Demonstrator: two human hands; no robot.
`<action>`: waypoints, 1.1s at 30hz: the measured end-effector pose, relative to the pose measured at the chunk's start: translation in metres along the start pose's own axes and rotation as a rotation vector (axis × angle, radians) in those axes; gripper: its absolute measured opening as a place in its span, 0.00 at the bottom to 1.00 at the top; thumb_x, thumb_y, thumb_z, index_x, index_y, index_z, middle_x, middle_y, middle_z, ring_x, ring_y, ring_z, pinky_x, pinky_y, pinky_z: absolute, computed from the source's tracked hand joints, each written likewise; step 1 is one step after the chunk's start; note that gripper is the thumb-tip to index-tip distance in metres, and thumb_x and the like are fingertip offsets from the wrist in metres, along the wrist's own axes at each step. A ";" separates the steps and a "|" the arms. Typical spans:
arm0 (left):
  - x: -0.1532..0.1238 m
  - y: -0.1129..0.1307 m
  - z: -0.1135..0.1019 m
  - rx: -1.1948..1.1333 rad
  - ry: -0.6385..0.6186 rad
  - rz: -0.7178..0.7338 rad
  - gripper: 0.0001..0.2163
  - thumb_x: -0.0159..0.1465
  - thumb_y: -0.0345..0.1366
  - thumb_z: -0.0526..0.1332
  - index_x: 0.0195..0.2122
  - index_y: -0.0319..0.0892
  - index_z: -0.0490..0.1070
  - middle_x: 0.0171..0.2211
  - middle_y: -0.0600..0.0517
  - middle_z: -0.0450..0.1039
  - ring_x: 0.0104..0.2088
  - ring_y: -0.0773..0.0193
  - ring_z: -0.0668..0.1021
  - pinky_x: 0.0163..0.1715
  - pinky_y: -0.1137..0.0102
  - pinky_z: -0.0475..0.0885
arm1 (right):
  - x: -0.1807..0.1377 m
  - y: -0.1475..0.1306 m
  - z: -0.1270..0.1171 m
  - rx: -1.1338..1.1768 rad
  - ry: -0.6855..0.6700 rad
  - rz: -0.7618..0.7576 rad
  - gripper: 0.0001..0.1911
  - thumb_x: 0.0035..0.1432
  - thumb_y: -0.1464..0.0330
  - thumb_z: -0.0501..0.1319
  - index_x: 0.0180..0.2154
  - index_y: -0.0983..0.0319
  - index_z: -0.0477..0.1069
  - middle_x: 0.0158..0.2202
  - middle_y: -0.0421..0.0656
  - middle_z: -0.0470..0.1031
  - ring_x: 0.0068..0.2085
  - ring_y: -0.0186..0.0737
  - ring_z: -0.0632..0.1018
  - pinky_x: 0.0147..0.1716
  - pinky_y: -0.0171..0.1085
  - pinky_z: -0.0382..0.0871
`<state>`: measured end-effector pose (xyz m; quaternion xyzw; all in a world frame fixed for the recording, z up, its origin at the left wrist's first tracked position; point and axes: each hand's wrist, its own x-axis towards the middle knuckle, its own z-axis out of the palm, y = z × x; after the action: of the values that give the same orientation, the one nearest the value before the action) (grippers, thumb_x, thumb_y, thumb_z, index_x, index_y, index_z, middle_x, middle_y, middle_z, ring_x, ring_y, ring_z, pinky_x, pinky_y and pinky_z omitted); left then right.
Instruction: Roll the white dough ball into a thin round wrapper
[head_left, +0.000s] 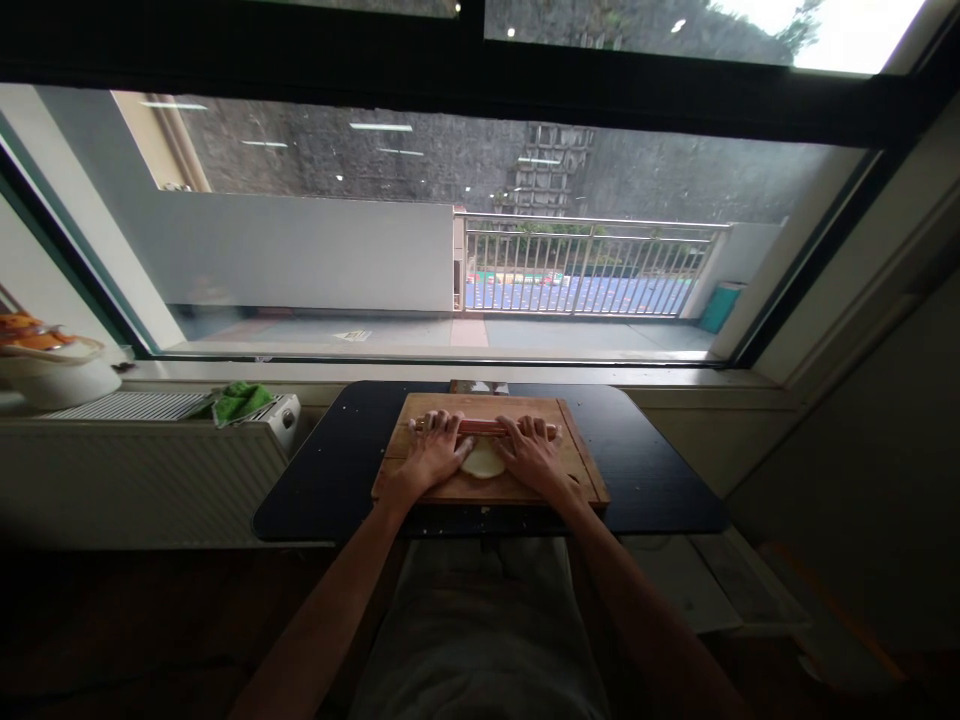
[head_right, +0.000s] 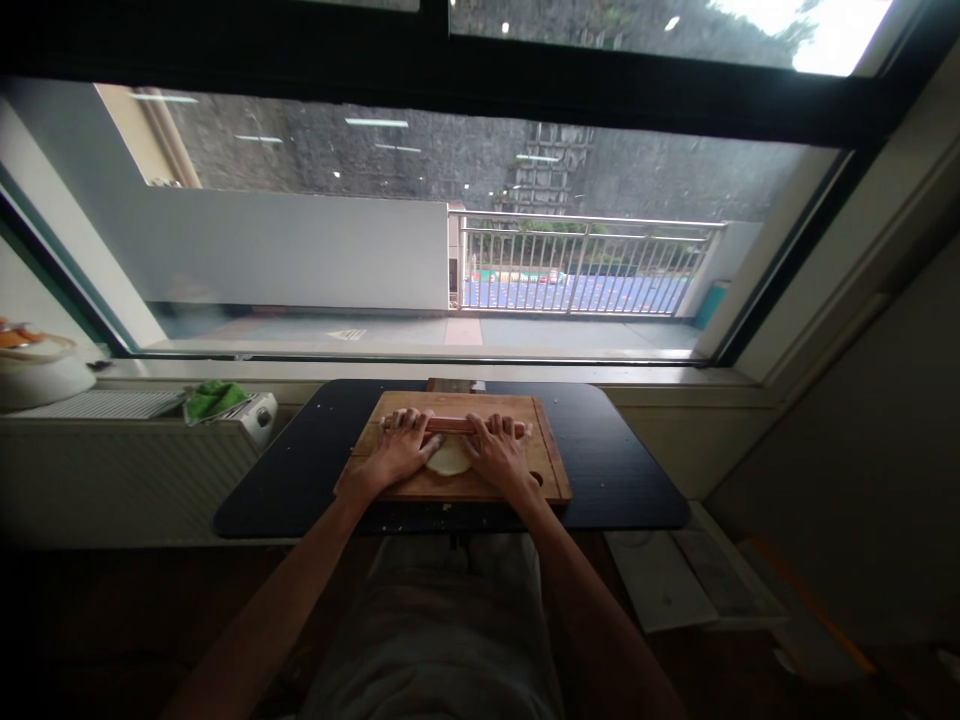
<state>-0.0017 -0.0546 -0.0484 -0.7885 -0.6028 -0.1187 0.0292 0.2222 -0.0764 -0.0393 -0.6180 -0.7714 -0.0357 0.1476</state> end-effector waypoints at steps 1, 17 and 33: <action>-0.003 0.000 0.000 0.005 0.005 0.003 0.26 0.78 0.50 0.52 0.73 0.48 0.64 0.70 0.39 0.68 0.71 0.39 0.65 0.73 0.39 0.56 | -0.003 -0.001 -0.001 0.001 0.002 0.006 0.28 0.79 0.51 0.51 0.74 0.49 0.64 0.64 0.51 0.74 0.65 0.58 0.68 0.67 0.62 0.60; -0.069 0.004 -0.004 -0.054 0.096 0.070 0.24 0.80 0.48 0.52 0.73 0.48 0.64 0.69 0.41 0.70 0.72 0.42 0.67 0.73 0.33 0.56 | -0.064 -0.007 -0.002 -0.003 0.125 -0.101 0.27 0.81 0.61 0.52 0.76 0.46 0.64 0.67 0.52 0.72 0.67 0.58 0.67 0.68 0.61 0.57; -0.087 0.016 0.004 -0.020 0.192 0.048 0.22 0.80 0.52 0.52 0.68 0.49 0.70 0.64 0.42 0.74 0.68 0.42 0.69 0.72 0.33 0.56 | -0.083 -0.012 0.000 -0.056 0.082 -0.054 0.35 0.77 0.69 0.52 0.79 0.40 0.56 0.73 0.46 0.70 0.74 0.60 0.63 0.68 0.59 0.58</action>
<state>-0.0071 -0.1399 -0.0703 -0.7880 -0.5769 -0.1989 0.0819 0.2267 -0.1579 -0.0602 -0.5990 -0.7796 -0.0866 0.1608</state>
